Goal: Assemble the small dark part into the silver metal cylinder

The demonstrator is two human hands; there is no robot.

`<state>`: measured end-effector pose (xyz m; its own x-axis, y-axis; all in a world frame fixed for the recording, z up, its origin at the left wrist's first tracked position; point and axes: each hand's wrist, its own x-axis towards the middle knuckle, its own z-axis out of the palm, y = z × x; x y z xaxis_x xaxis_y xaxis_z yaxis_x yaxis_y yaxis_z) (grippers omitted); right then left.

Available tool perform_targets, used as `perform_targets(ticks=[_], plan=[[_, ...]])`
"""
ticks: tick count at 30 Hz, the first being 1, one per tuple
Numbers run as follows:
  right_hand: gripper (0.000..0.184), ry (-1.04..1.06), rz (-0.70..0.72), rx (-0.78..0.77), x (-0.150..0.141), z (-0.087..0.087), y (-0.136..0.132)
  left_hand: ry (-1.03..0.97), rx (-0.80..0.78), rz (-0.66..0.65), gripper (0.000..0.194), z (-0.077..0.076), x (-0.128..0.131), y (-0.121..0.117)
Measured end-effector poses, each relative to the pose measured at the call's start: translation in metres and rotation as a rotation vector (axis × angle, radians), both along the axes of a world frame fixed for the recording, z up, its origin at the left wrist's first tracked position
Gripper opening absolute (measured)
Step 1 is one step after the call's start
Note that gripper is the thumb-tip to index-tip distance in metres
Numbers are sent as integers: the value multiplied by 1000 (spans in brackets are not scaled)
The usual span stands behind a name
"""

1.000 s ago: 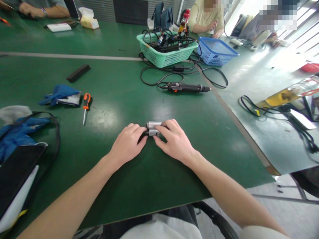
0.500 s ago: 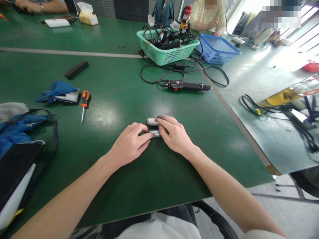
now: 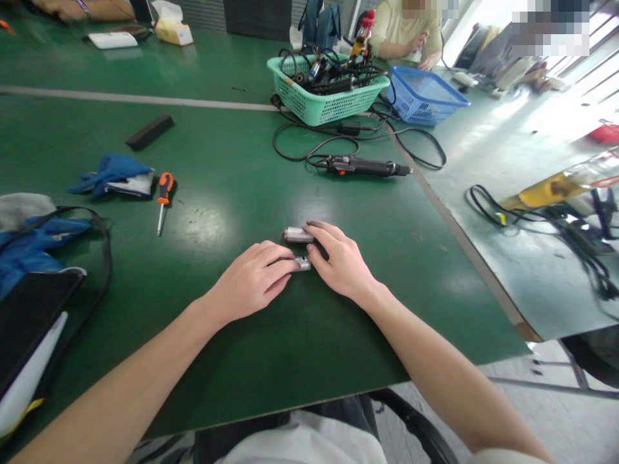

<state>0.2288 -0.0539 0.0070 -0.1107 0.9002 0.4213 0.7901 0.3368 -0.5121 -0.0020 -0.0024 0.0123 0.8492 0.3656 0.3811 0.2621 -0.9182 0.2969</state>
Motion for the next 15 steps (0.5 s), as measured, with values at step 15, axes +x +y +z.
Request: perform_targets(ticks=[15], plan=[[18, -93, 255, -109, -10, 11, -15, -45, 12, 25, 23, 3, -1, -2]])
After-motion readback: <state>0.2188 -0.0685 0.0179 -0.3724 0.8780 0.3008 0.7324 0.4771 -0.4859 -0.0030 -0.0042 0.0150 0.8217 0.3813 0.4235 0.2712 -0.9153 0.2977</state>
